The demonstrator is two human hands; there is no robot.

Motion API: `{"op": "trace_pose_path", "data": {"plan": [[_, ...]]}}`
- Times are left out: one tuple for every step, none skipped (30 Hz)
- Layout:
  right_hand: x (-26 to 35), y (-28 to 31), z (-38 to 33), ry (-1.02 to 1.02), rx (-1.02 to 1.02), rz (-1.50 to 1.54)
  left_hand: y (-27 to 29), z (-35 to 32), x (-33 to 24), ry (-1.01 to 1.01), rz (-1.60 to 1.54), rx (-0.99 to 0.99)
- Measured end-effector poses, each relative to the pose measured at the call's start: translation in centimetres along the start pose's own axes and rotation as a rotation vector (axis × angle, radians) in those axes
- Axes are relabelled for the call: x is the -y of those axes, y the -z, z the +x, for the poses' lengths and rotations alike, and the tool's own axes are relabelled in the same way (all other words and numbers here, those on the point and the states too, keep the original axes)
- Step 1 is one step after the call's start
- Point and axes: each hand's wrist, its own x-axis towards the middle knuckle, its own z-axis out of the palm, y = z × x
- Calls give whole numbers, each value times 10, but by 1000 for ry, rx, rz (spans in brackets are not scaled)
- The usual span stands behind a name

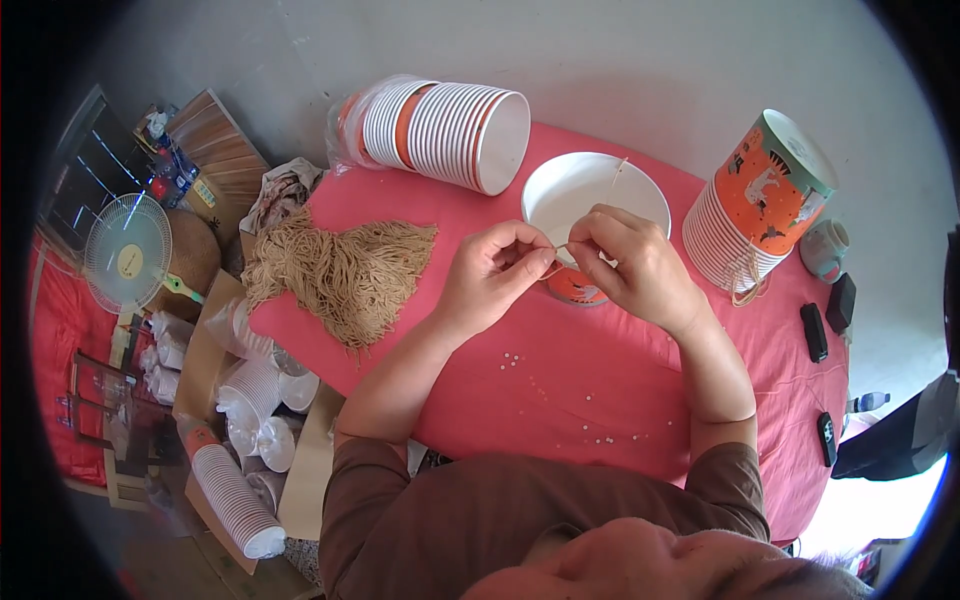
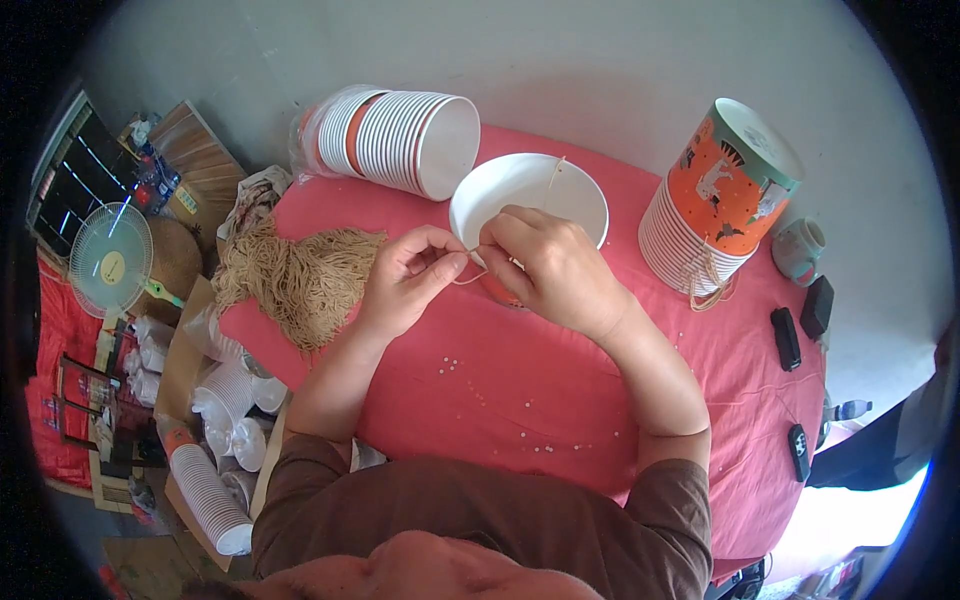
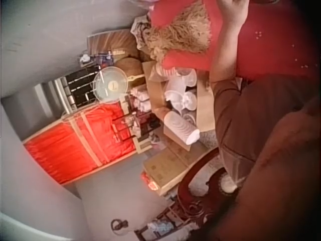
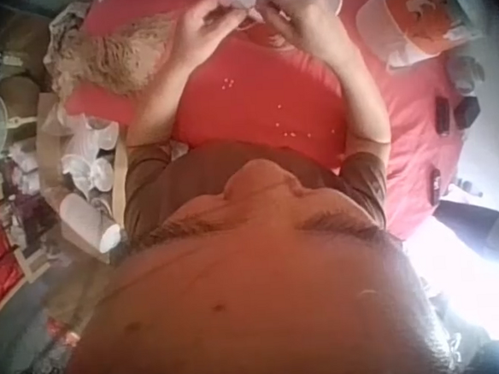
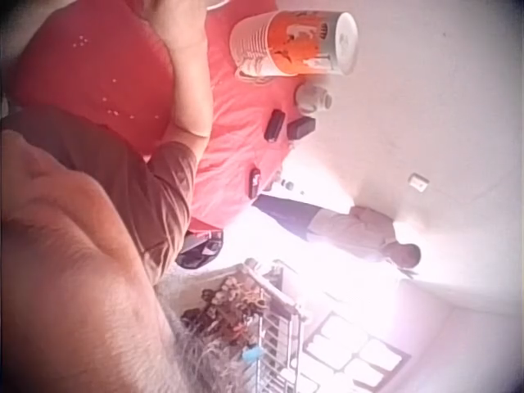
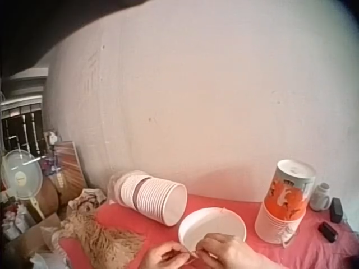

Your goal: Attaching decorative string handles to paper buckets in a workshop environment.

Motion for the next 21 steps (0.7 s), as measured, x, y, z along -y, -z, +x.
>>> {"op": "trace_pose_path", "data": {"plan": [[-1, 1, 0, -24, 28, 0, 0, 0, 0, 0, 1, -1], [-1, 3, 0, -47, 56, 0, 0, 0, 1, 8, -5, -19], [-1, 6, -1, -48, 55, -1, 0, 1, 2, 16, -13, -35], [0, 10, -1, -62, 70, -24, 0, 1, 2, 15, -13, -33], [1, 14, -1, -76, 85, -48, -1, 2, 2, 20, 11, -41], [3, 17, -1, -75, 85, -47, 0, 2, 2, 24, 36, -53], [5, 21, -2, -59, 80, -105, 0, 2, 3, 25, 37, -54], [6, 22, -3, -42, 73, -162, 0, 2, 5, 10, 62, -68], [5, 23, -4, -44, 72, -163, 0, 2, 6, -6, 85, -78], [3, 24, -5, -17, 67, -287, -1, 3, 5, -6, 85, -75], [2, 24, -6, 9, 61, -411, -1, 3, 4, -3, 103, -84], [3, 25, -6, 8, 60, -411, -1, 4, 4, 1, 121, -94], [3, 25, -7, -6, 94, -485, -2, 5, 4, 0, 122, -92], [4, 26, -7, -20, 128, -559, -2, 6, 5, -8, 169, -106], [5, 26, -6, -20, 128, -559, -4, 6, 5, -15, 215, -122], [7, 27, -5, -2, 99, -522, -5, 7, 4, -15, 216, -122], [9, 27, -4, 16, 70, -485, -8, 8, -1, -35, 258, -131], [10, 27, -3, 15, 70, -486, -11, 8, -3, -54, 299, -140], [12, 27, -2, 41, 39, -427, -12, 8, -2, -54, 298, -139], [13, 27, -1, 67, 8, -367, -14, 8, -2, -93, 349, -138], [14, 26, 0, 66, 7, -368, -16, 8, -1, -132, 400, -135]]}}
